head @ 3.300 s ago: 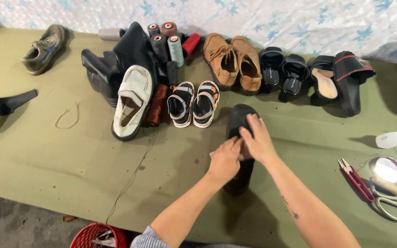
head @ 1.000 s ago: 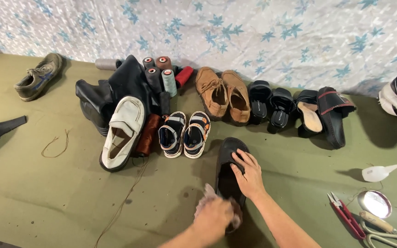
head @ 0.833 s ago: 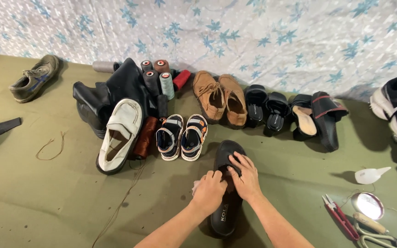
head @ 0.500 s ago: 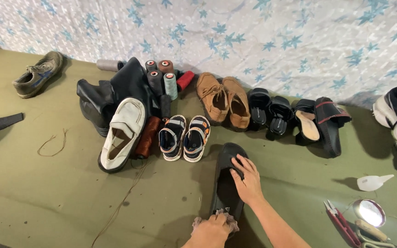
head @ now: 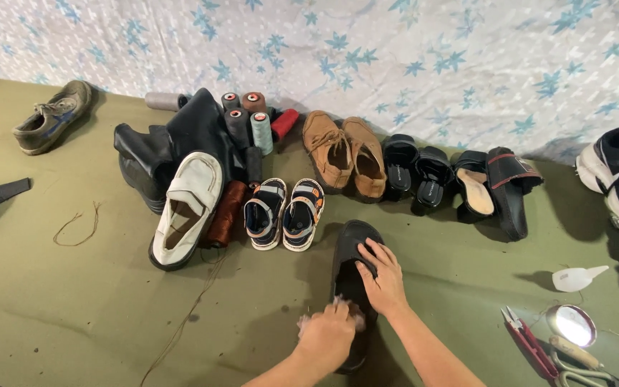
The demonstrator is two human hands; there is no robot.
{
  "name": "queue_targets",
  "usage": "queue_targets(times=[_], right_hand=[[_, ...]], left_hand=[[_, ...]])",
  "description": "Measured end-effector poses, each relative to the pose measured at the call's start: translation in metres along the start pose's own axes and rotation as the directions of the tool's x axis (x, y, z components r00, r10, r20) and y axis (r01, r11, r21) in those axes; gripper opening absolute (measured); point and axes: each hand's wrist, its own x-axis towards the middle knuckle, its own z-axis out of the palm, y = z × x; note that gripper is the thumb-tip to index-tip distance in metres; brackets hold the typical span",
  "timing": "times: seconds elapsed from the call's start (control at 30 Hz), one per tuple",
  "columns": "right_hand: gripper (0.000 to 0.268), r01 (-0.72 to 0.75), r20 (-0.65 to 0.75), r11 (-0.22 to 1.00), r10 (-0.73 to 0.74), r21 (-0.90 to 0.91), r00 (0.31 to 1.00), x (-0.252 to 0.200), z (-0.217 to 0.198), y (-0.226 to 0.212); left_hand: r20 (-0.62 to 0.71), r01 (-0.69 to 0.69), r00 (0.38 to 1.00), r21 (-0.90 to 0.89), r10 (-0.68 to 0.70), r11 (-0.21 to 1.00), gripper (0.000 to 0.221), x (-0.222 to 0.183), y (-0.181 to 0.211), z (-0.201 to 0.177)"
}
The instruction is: Cleaning a black slide sandal by wiping it thoroughly with a pink cloth on a repair bench.
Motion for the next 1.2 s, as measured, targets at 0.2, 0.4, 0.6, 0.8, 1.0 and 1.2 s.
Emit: queue_targets(times=[0.2,0.4,0.6,0.8,1.0,1.2], right_hand=[[0.060,-0.004,-0.015,1.000,0.004,0.020,1.000,0.000,-0.001,-0.007],[0.061,-0.009,-0.006,1.000,0.009,-0.005,1.000,-0.002,-0.001,-0.006],[0.062,0.134,-0.030,0.991,-0.134,-0.007,0.991,0.003,0.006,0.020],[0.064,0.076,0.024,0.997,-0.077,0.012,0.997,-0.001,-0.001,0.009],[0.067,0.086,0.008,0.996,-0.086,0.025,0.996,-0.003,-0.003,0.003],[0.065,0.065,0.002,0.997,-0.065,0.040,0.998,-0.003,-0.002,0.003]], left_hand=[[0.364,0.056,0.927,-0.368,0.088,0.928,0.023,-0.043,0.024,0.023],[0.116,-0.088,0.985,-0.312,0.130,0.946,0.008,-0.023,0.019,0.007],[-0.015,-0.020,1.000,-0.162,0.018,0.987,0.012,0.058,0.000,-0.002],[0.462,0.098,0.882,-0.373,0.093,0.923,0.061,0.050,0.006,-0.029],[0.071,-0.156,0.979,-0.334,0.190,0.929,0.055,-0.039,0.023,0.002],[0.036,-0.242,0.952,-0.518,0.303,0.821,0.022,-0.037,-0.006,-0.045]])
